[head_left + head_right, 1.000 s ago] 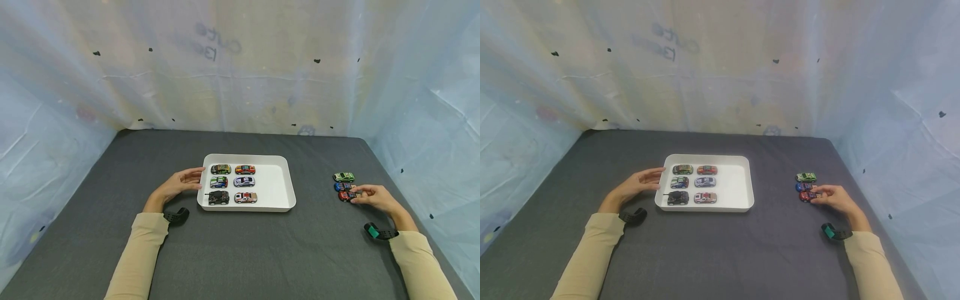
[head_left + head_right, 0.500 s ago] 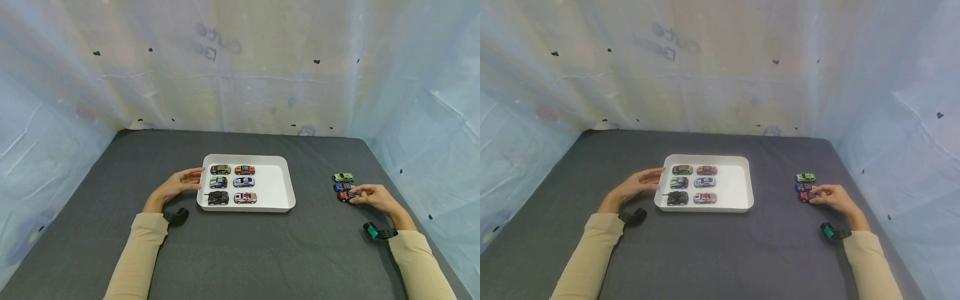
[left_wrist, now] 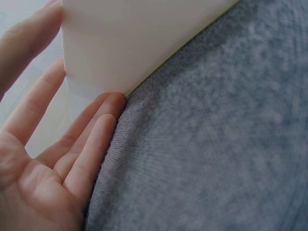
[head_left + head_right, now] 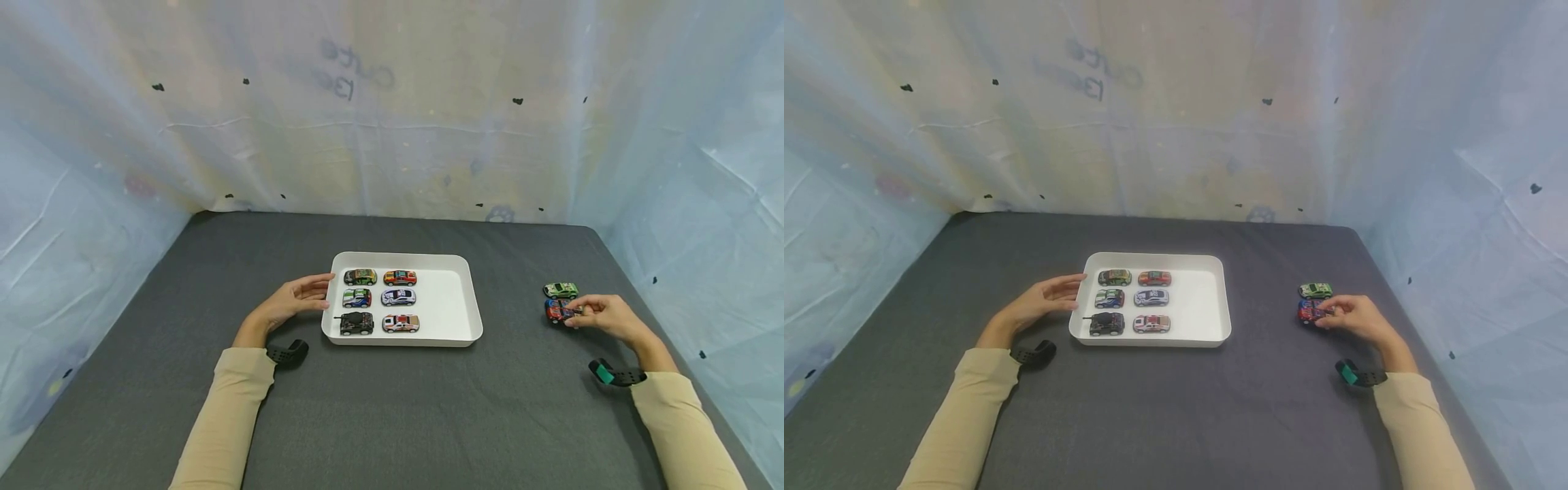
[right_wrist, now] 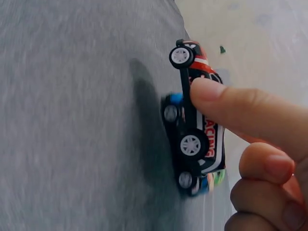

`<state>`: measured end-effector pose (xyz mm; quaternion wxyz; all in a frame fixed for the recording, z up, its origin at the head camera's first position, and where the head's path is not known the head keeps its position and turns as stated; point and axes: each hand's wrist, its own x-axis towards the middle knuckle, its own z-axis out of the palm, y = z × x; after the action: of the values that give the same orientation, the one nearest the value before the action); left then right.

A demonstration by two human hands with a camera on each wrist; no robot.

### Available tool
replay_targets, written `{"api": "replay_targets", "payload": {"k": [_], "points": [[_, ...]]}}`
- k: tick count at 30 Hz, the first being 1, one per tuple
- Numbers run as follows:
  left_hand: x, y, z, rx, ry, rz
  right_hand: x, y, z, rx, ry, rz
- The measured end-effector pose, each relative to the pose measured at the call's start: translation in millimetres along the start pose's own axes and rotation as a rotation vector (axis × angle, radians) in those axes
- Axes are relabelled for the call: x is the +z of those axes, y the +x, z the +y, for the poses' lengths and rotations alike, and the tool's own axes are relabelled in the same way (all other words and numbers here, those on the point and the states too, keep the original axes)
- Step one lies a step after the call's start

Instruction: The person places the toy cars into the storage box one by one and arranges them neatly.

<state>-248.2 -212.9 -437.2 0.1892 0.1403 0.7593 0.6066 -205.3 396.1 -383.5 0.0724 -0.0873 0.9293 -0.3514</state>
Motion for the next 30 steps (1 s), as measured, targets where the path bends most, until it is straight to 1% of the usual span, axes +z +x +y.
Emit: {"api": "replay_targets", "payload": {"k": [3,14,26,30], "points": [[0.0,-0.1,0.2,0.002,0.001,-0.001,2.4,2.7,-6.9,-0.015,-0.004,0.004],[1.2,-0.5,1.2,-0.004,-0.001,0.013,15.5,17.0,-26.2,-0.103,0.054,-0.025],[1.2,-0.5,1.8,-0.012,-0.003,0.021,28.2,35.6,-57.6,-0.128,0.081,-0.093],[1.5,-0.5,2.0,-0.015,-0.002,0.025,33.7,40.2,-65.5,-0.137,0.106,-0.101]]}}
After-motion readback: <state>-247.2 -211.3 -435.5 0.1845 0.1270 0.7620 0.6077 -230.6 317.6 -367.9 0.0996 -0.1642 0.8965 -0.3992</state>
